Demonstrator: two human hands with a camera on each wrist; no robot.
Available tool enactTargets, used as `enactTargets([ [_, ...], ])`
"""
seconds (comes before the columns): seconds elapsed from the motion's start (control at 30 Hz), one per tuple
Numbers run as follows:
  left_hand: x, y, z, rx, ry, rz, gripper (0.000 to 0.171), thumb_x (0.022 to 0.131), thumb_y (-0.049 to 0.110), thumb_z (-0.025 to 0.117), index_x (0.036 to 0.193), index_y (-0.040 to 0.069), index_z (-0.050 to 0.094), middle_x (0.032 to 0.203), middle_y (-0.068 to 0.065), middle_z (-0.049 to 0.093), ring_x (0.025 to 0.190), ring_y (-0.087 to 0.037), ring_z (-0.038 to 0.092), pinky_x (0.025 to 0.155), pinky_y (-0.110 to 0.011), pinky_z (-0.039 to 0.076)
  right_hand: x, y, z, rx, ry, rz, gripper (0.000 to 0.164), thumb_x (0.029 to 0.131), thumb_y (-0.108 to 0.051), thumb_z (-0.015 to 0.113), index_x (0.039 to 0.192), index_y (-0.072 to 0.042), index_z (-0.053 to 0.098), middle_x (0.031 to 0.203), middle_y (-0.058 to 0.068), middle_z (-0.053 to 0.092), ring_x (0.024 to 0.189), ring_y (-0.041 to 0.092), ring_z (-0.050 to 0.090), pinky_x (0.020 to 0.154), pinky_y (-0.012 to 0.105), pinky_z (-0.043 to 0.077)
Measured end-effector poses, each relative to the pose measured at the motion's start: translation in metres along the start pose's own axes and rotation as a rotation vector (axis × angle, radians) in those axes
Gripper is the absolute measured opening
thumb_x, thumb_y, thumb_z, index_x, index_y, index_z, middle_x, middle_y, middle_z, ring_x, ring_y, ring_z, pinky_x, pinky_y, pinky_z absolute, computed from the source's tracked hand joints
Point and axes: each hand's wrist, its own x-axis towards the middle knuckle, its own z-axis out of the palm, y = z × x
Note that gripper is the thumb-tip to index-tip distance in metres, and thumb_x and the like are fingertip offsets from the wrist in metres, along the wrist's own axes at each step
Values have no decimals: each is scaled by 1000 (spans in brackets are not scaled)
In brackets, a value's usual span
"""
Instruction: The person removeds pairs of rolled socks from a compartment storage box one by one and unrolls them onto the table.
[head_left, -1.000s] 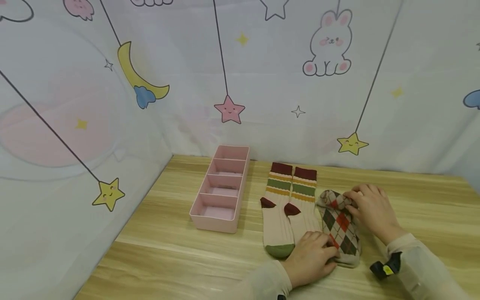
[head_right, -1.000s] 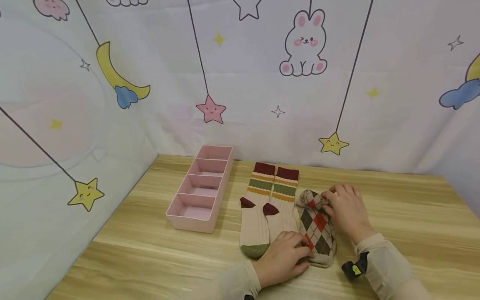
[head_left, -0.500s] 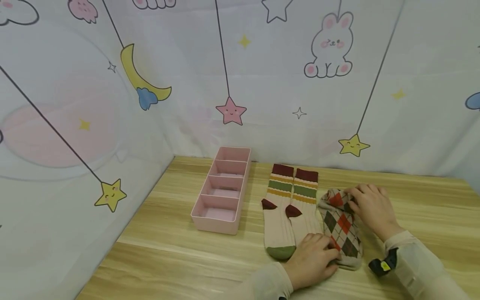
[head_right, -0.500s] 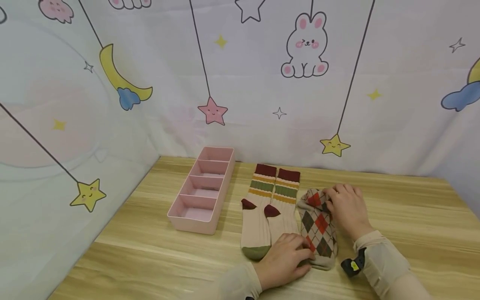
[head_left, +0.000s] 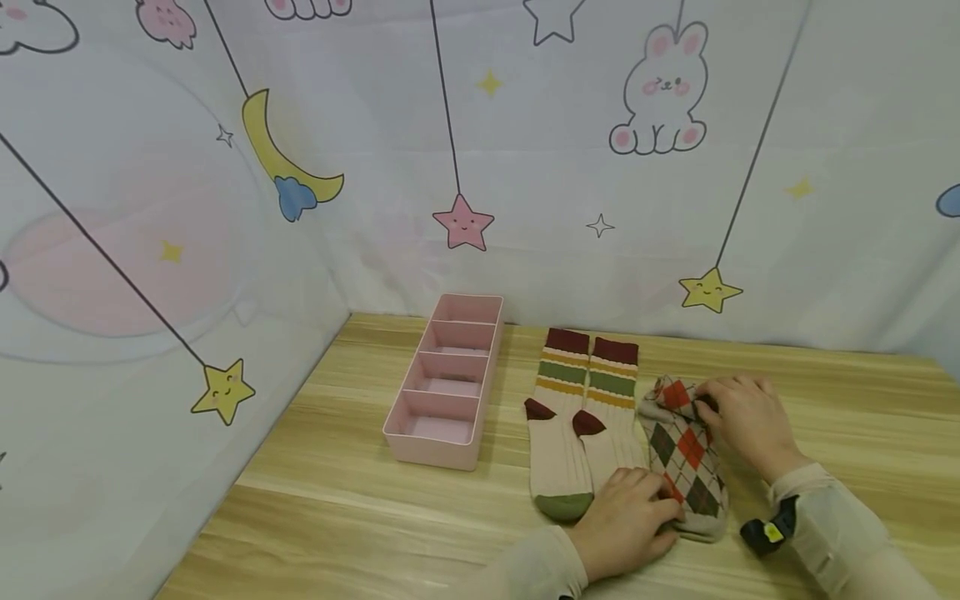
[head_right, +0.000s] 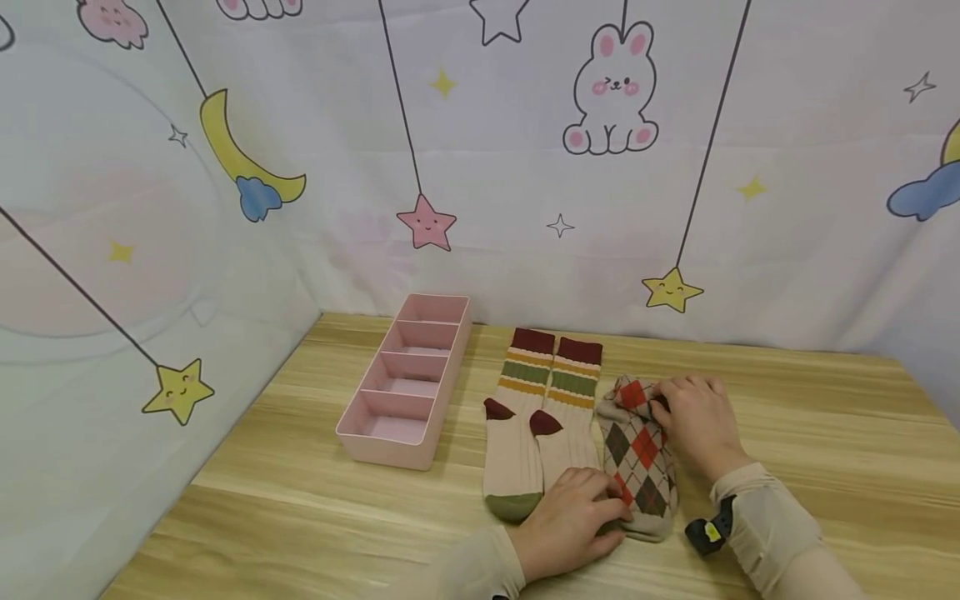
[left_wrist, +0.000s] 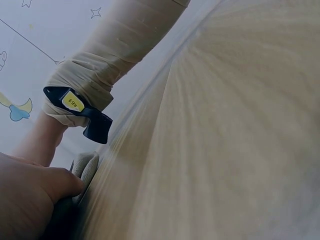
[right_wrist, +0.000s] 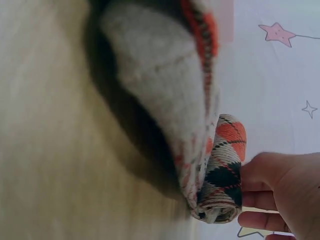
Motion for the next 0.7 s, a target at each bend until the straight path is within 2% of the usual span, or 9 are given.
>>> enactTargets([
  [0.1, 0, 0, 0, -3, -6, -1, 14, 89, 44, 64, 99, 35, 68, 108, 13, 58, 102, -2, 52, 89, -17, 38, -1, 0, 2, 5, -42, 16, 29, 86, -23, 67, 108, -4, 68, 109, 20, 68, 104, 44, 55, 93, 61, 33],
  [0.23, 0, 0, -1, -4, -3, -2, 14, 89, 44, 64, 99, 35, 68, 108, 13, 58, 102, -2, 53, 89, -17, 38, -2, 2, 5, 3, -54, 5, 37, 83, -23, 70, 112, -2, 66, 112, 22, 67, 106, 45, 54, 94, 63, 33],
  [0.47, 0, 0, -1, 12, 7, -3, 15, 89, 45, 64, 100, 35, 69, 108, 14, 58, 102, -2, 53, 89, -17, 38, 0, 5, 7, 13, -84, 9, 39, 82, -17, 70, 116, 2, 63, 114, 24, 65, 107, 46, 53, 94, 64, 34],
  [0.7, -1, 1, -3, 21, 27, 2, 14, 88, 44, 65, 97, 35, 69, 106, 13, 58, 101, -3, 53, 88, -16, 37, 2, 6, 7, 9, -62, 9, 36, 83, -17, 69, 114, 2, 64, 113, 24, 65, 107, 47, 54, 94, 65, 34],
])
